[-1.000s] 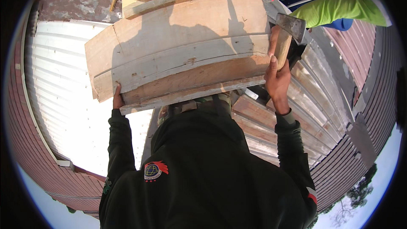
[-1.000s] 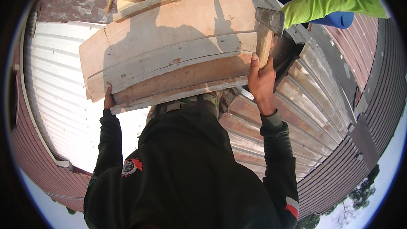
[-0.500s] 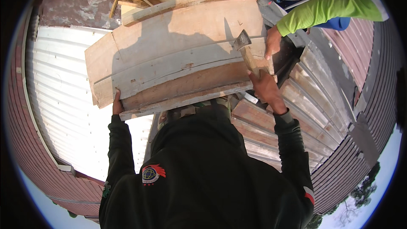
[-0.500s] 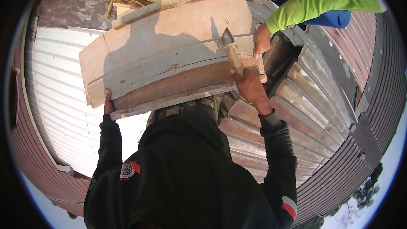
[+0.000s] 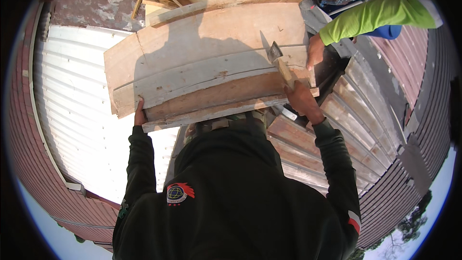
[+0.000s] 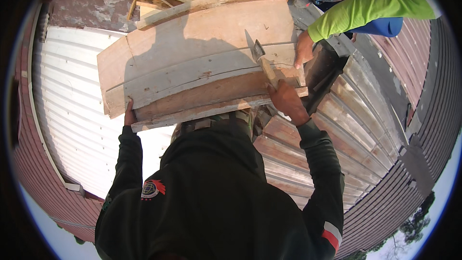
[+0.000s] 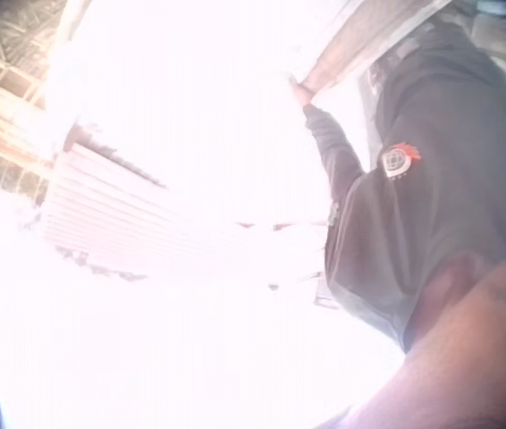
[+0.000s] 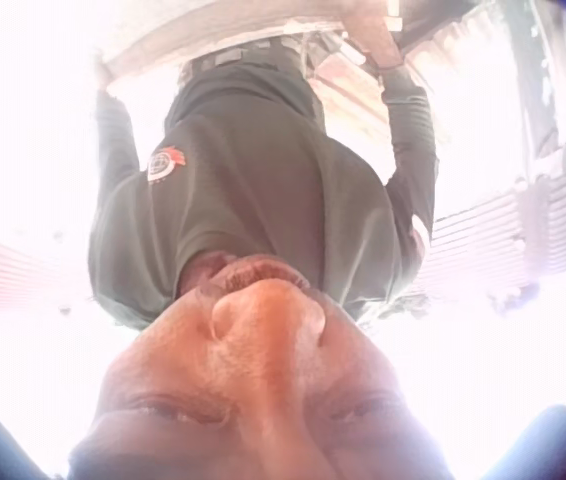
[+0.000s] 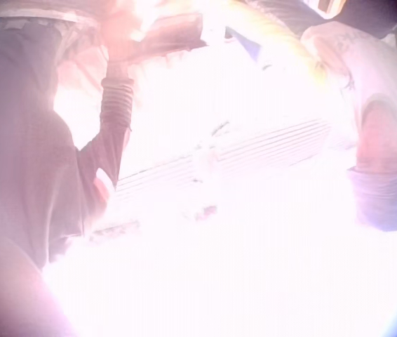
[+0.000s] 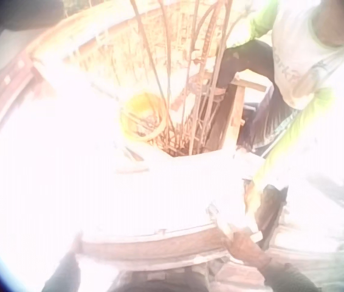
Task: The person assembles a wooden formwork on a roof by positioning planks and hammering nails into the frame. A coworker assists by holding pieces and handing materials. The person uses a hammer to secure the wooden components together.
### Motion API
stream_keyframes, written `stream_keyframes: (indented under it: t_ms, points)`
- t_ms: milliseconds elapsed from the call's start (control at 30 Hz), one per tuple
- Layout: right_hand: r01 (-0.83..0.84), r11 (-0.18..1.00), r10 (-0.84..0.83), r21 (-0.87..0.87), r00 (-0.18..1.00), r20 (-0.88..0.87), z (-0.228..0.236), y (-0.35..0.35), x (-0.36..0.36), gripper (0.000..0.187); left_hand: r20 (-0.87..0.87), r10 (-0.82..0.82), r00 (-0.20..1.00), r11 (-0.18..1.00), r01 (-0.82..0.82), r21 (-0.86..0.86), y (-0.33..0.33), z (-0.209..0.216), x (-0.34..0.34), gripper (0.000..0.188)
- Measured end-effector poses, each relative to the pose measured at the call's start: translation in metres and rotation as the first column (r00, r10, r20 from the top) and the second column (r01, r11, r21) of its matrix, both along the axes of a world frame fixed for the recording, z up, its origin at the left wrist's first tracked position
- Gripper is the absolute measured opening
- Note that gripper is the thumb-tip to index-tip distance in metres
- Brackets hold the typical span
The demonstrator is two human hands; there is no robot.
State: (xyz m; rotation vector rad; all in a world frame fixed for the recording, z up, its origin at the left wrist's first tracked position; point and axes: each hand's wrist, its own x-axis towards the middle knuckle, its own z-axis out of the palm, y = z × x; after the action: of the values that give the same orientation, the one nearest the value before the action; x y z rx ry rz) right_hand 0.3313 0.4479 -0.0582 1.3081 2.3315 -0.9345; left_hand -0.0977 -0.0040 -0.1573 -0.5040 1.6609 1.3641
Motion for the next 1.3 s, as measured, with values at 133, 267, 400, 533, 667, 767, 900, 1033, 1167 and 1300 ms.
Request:
stream_keyframes:
  t_ms: [133, 267, 400, 533, 667, 767, 900, 1033, 1167, 1300]
  points:
    - [0.147, 0.980, -0.161, -0.133, 0.981, -0.107, 0.056, 0.004, -0.052, 0.057, 0.033, -0.024, 0.999, 1.000, 0.023, 0.003, -0.025, -0.010, -0.007, 0.082]
    - [-0.006, 0.992, -0.016, -0.126, 0.984, -0.178, 0.044, -0.020, -0.077, 0.050, 0.019, -0.003, 1.000, 0.998, 0.002, 0.056, 0.008, 0.000, -0.001, 0.076]
    - [-0.299, 0.951, 0.293, -0.079, 0.952, -0.086, 0.008, -0.021, -0.097, 0.047, 0.068, 0.006, 0.998, 1.000, -0.006, 0.008, -0.007, -0.006, -0.011, 0.077]
    - [-0.158, 0.973, 0.132, -0.168, 0.979, -0.154, 0.102, -0.005, -0.138, 0.045, 0.063, 0.040, 0.997, 0.998, -0.043, 0.046, -0.004, -0.004, -0.004, 0.075]
    - [-0.370, 0.923, 0.370, -0.109, 0.929, -0.021, 0.022, 0.002, -0.105, 0.048, 0.013, 0.022, 1.000, 0.997, -0.023, 0.076, 0.009, 0.001, -0.003, 0.072]
    - [-0.471, 0.873, 0.472, -0.131, 0.881, -0.019, 0.009, 0.004, -0.128, 0.049, -0.050, 0.061, 0.997, 0.995, -0.057, 0.085, 0.001, -0.003, -0.001, 0.073]
    - [-0.384, 0.905, 0.329, -0.186, 0.906, -0.268, 0.061, -0.020, -0.174, 0.051, 0.087, 0.085, 0.993, 0.995, -0.089, 0.046, 0.003, 0.002, 0.004, 0.070]
    - [-0.376, 0.875, 0.235, -0.307, 0.881, -0.411, 0.075, -0.022, -0.231, 0.051, 0.007, 0.032, 0.999, 0.994, -0.033, 0.105, -0.009, -0.013, 0.002, 0.069]
    - [-0.243, 0.926, 0.156, -0.288, 0.943, -0.295, 0.030, -0.002, -0.280, 0.053, 0.001, 0.108, 0.994, 0.990, -0.108, 0.091, -0.005, -0.005, 0.009, 0.067]
    - [-0.107, 0.994, 0.100, -0.002, 0.938, -0.332, 0.005, 0.043, -0.349, 0.052, 0.012, 0.127, 0.992, 0.984, -0.128, 0.123, 0.015, 0.005, 0.011, 0.067]
